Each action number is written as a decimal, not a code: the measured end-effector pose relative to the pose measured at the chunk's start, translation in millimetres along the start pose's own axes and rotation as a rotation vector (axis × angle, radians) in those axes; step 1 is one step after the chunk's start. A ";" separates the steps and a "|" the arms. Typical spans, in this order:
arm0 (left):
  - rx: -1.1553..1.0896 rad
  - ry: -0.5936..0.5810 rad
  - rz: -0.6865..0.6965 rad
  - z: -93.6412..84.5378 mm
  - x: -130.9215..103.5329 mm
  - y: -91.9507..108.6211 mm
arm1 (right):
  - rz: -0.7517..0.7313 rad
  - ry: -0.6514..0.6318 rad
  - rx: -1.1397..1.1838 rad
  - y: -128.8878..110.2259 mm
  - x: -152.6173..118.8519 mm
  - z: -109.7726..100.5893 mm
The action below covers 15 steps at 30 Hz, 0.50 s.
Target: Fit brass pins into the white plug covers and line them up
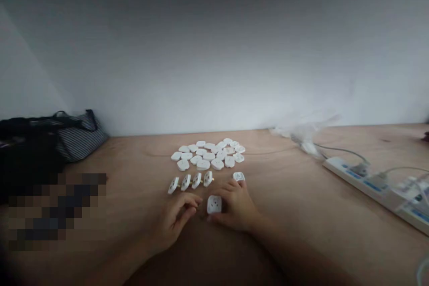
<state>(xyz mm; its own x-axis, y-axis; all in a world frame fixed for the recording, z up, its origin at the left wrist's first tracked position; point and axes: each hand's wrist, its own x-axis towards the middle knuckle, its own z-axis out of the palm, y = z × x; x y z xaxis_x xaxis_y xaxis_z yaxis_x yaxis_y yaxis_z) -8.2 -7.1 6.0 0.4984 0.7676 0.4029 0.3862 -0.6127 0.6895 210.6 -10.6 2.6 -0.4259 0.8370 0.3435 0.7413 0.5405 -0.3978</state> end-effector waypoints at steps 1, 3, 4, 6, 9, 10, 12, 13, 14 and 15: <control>-0.006 -0.018 -0.010 -0.6 -0.3 0.9 | 0.001 -0.013 -0.002 0.3 1.1 0.6; 0.011 -0.056 -0.042 -2.4 -0.1 3.0 | 0.002 -0.028 -0.003 2.2 2.5 0.5; 0.028 -0.080 -0.056 -3.4 0.3 4.1 | 0.002 -0.030 -0.001 3.3 2.6 -0.1; 0.058 -0.109 -0.074 -5.2 1.4 5.7 | 0.010 -0.033 0.000 5.0 1.6 -1.7; 0.040 -0.108 -0.075 -6.3 2.7 5.9 | 0.037 -0.057 -0.009 6.2 -0.3 -3.3; 0.022 -0.103 -0.074 -6.2 2.9 5.4 | 0.042 -0.069 -0.011 6.3 -0.4 -3.4; -0.011 -0.077 -0.077 -5.3 2.9 3.7 | 0.040 -0.082 -0.010 6.2 0.2 -3.1; -0.025 -0.061 -0.081 -4.6 2.9 2.6 | 0.035 -0.080 -0.008 6.0 0.7 -2.8; -0.035 -0.045 -0.089 -3.7 3.0 1.3 | 0.027 -0.075 -0.007 5.7 1.3 -2.7; -0.043 -0.028 -0.100 -2.7 3.2 -0.1 | 0.018 -0.068 -0.005 5.2 1.8 -2.6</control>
<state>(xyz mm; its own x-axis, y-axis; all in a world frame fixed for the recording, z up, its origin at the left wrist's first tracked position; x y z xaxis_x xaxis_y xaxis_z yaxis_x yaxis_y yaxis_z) -8.7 -4.0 8.8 0.4807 0.8187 0.3141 0.4017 -0.5240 0.7510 215.0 -6.5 3.4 -0.4469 0.8505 0.2773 0.7515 0.5251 -0.3995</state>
